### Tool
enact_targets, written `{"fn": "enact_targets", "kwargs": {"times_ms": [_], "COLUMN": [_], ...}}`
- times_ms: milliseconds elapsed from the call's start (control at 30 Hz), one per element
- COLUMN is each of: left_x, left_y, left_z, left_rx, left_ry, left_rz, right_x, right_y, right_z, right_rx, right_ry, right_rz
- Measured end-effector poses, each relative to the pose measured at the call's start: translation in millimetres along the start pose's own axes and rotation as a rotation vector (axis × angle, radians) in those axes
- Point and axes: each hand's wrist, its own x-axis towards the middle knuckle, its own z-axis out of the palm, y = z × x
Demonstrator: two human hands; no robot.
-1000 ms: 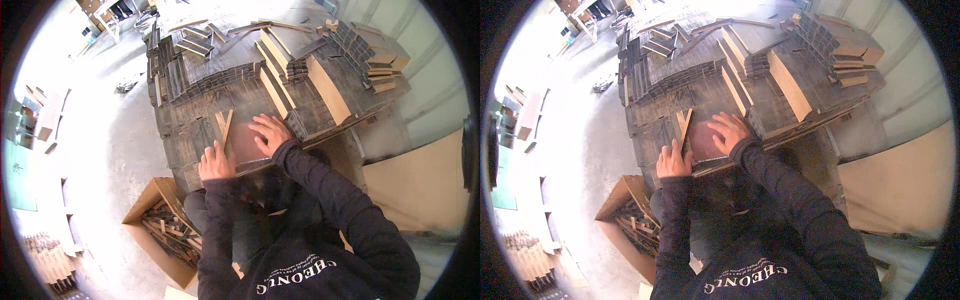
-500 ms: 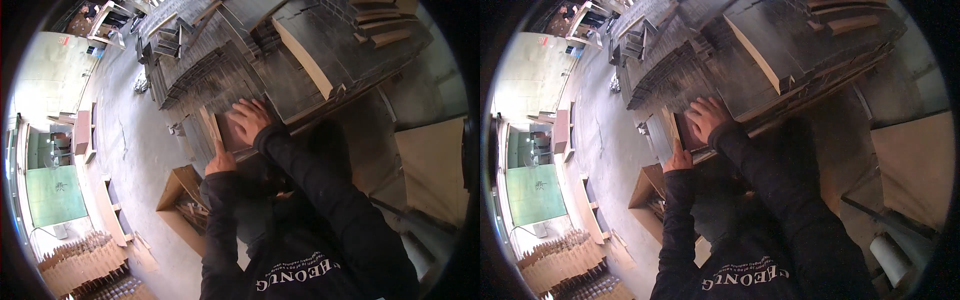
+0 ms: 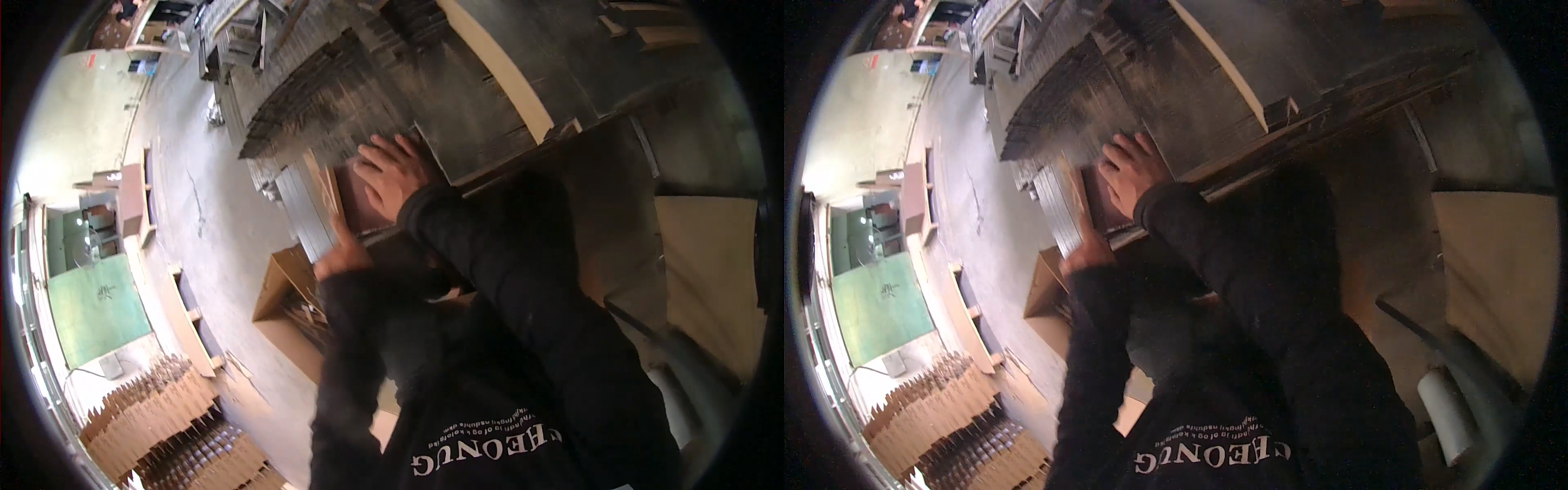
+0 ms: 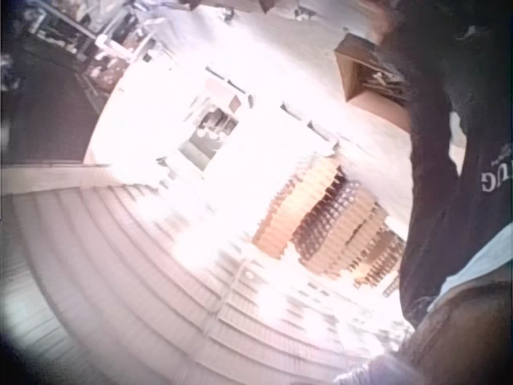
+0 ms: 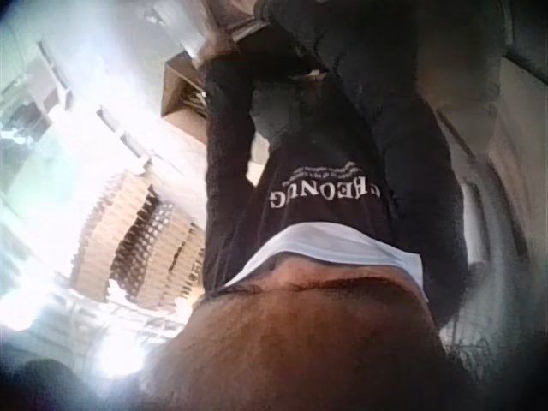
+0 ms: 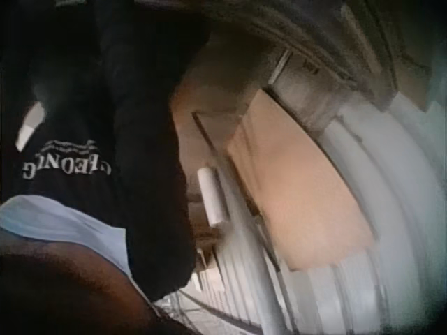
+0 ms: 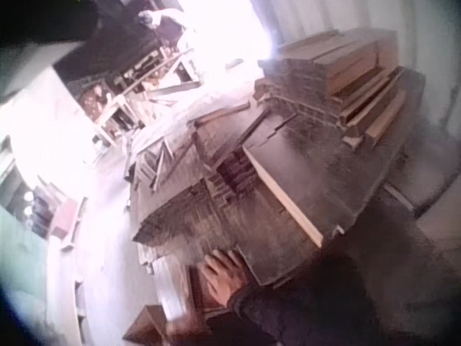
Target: The person sands the edges of wood strips with sandpaper, places them on a stack on a work surface, and moves a cardboard box.
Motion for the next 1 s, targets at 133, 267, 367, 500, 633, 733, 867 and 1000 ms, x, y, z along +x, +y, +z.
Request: {"fn": "enact_targets", "kwargs": {"times_ms": [133,267,367,500,633,733,867,1000], "left_x": [35,6,28,48,28,36,15,35], "left_y": [18,13,12,3,-27,-75,-44,-49], "left_z": [-17,15,-17,-45,-7,5,-32,-41], "left_rx": [0.073,-0.117,0.0,-0.41,-1.738,-2.403,-2.325,-1.804], "left_ry": [0.027,0.253,-0.014,0.124,-0.012,-0.696,-0.122,0.142], "left_rz": [0.015,0.189,-0.058,0.063,0.023,0.441,0.065,-0.058], "right_x": [-1,-4,1,-2,-1,2,-3,-2], "right_y": [6,9,-3,11,2,-10,-1,-1], "right_z": [-2,0,2,6,5,-10,-11,-9], "right_rx": [-0.011,0.024,0.058,0.015,0.03,-0.02,-0.023,-0.028], "right_ry": [0.022,0.027,0.08,0.074,0.04,-0.136,-0.111,-0.098], "right_rz": [0.004,0.014,-0.051,-0.027,-0.031,-0.009,0.013,0.019]}}
